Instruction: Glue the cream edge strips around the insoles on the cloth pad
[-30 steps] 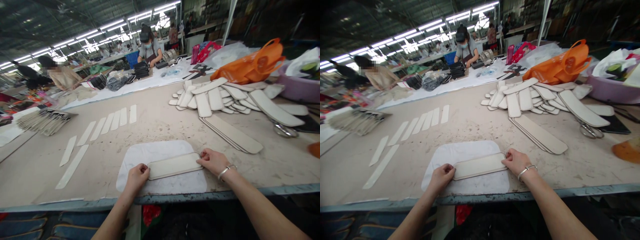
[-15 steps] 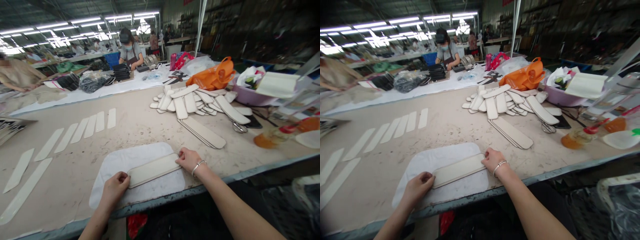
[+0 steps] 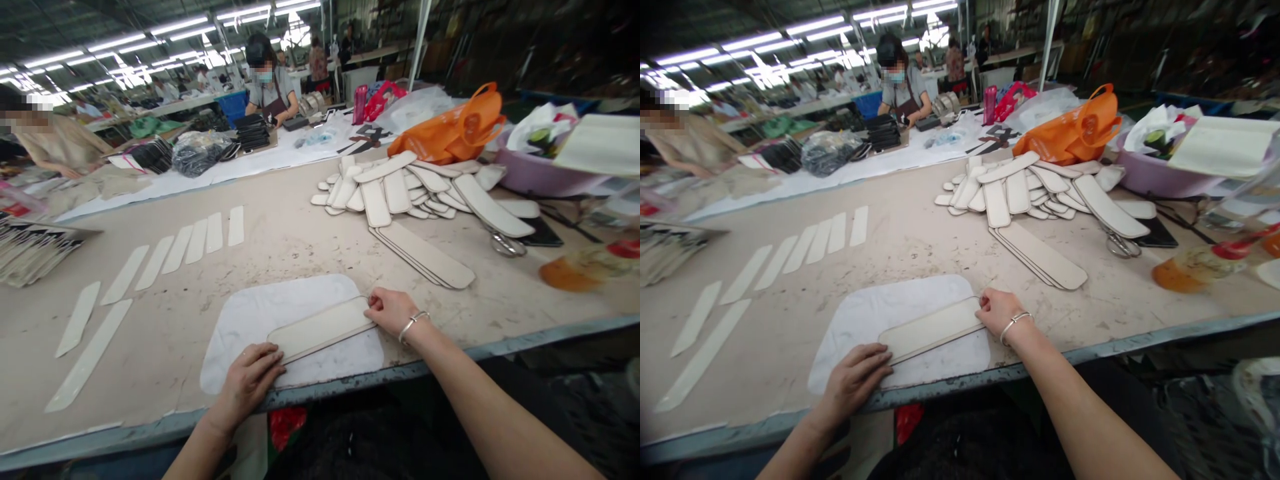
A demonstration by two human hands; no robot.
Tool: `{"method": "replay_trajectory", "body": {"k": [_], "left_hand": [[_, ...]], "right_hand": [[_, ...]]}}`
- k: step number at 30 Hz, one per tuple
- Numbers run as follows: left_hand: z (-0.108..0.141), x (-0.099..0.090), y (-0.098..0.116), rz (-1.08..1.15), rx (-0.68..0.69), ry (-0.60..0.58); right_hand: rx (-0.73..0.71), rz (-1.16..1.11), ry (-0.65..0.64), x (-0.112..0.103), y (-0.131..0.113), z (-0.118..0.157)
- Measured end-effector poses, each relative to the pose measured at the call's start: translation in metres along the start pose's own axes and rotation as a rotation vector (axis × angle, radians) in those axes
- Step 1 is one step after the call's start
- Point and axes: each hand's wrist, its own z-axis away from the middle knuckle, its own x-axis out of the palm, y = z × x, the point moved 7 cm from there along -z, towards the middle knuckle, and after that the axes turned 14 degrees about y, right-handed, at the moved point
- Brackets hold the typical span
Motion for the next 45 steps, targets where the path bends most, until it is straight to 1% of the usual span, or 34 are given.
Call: {"method": "replay_trajectory", "body": {"k": [2,6,17,25,30,38,45], "left_hand": [[0.000,0.000,-0.002,0.000,0.001,-0.006],[0.001,0.001,-0.005,-0.009,-0.006,0.024],[-0.006,-0.003,-0.001,-0.020,-0.011,0.049],[-0.001,0.000,-0.006,-0.017,-0.029,0.027],[-0.002,0.000,-0.006,-0.006,-0.022,0.039],[-0.008,-0.004,0.002,-0.015,0.013,0.059],[-0.006,-0.003,0.000,-0.015,0.012,0.057]], "right_hand": [[-0.001,0.001,-0.007,0.000,-0.001,0.000],[0.011,0.000,-0.019,-0.001,-0.002,0.000],[0.017,0.025,-0.037,-0.003,-0.006,0.001],[0.016,0.015,-0.048,-0.003,-0.006,0.001],[0.007,0.005,-0.035,-0.002,-0.005,0.001],[-0.036,0.017,-0.005,0.001,-0.004,0.001],[-0.063,0.073,-0.045,0.001,-0.011,0.003]]}}
